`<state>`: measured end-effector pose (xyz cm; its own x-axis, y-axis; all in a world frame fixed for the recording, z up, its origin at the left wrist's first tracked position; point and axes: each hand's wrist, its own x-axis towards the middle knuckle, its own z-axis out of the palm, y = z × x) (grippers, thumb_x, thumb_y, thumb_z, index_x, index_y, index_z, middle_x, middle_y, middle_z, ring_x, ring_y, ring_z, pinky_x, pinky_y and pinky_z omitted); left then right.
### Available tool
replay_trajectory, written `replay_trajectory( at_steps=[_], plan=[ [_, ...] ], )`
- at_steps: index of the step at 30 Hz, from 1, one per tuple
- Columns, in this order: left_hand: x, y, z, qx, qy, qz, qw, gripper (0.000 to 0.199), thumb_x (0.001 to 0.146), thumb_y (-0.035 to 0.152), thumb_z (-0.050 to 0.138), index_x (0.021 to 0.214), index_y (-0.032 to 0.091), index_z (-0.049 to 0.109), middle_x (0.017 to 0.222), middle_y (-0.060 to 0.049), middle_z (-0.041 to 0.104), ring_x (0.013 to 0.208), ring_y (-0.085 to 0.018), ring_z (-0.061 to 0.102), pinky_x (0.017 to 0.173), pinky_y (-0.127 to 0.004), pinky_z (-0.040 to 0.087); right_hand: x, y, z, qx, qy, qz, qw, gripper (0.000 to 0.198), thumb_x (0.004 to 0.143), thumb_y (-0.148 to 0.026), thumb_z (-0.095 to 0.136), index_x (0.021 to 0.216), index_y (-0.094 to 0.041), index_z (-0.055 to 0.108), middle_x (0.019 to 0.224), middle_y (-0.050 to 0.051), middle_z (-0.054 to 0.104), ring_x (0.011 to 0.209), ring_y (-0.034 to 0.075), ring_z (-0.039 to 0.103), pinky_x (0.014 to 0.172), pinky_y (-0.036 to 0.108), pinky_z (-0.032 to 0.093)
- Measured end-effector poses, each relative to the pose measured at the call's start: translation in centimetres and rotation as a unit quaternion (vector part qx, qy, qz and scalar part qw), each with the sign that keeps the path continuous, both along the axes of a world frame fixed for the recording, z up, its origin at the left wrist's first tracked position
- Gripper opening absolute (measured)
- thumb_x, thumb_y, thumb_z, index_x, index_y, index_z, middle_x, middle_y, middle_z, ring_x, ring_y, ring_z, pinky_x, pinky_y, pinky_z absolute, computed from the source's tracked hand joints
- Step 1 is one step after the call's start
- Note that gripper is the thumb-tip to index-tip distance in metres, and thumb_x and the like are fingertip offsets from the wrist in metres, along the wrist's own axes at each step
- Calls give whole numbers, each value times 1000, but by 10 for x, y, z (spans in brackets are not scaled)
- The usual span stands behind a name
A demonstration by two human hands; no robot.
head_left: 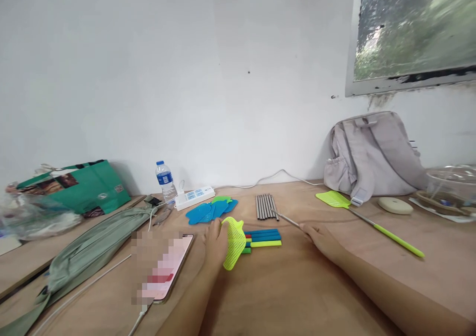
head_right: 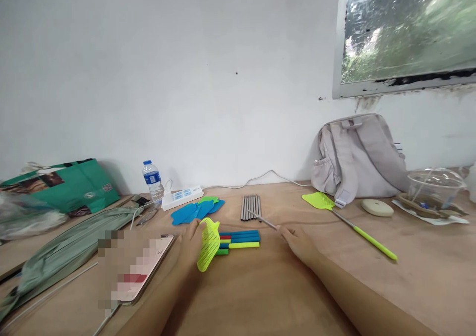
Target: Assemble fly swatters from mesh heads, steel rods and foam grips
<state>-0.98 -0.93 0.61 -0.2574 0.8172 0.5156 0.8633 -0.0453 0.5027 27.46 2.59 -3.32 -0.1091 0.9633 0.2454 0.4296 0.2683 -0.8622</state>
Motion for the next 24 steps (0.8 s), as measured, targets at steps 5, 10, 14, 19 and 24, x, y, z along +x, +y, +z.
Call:
replay_trajectory(
  at_steps=[5,10,14,19,24],
  plan=[
    [11,-5,1,-40,-62,-43,996,30,84,39,30,62,20,38,69,0,55,77,-20,51,74,-36,35,-4,-28,7,25,-58,84,994,38,77,-43,39,48,-19,34,48,-4,32,49,10,34,48,23,24],
    [20,-14,7,-51,-45,-89,994,31,81,44,31,63,21,38,71,-1,53,79,-20,49,71,-33,34,-9,-40,17,36,-100,85,991,38,77,-43,39,51,-19,25,52,-4,21,49,8,24,46,24,15],
    [24,-16,5,-62,-31,-110,992,32,82,45,29,64,21,38,73,0,53,81,-20,49,72,-32,34,-9,-42,21,55,-120,105,986,38,80,-42,37,53,-19,24,54,-4,20,50,8,24,48,24,15],
    [27,-18,2,-63,-11,-122,990,32,83,45,31,64,20,39,77,-1,55,80,-19,48,72,-32,33,-7,-43,21,71,-150,112,980,38,81,-40,36,52,-19,24,53,-4,22,49,8,27,47,23,16],
    [29,-20,3,-65,33,-123,990,30,83,42,32,64,20,38,76,-2,54,79,-19,48,68,-31,34,-2,-45,26,128,-245,117,954,36,81,-37,35,51,-18,29,49,-4,29,47,8,31,46,23,17]
  ],
)
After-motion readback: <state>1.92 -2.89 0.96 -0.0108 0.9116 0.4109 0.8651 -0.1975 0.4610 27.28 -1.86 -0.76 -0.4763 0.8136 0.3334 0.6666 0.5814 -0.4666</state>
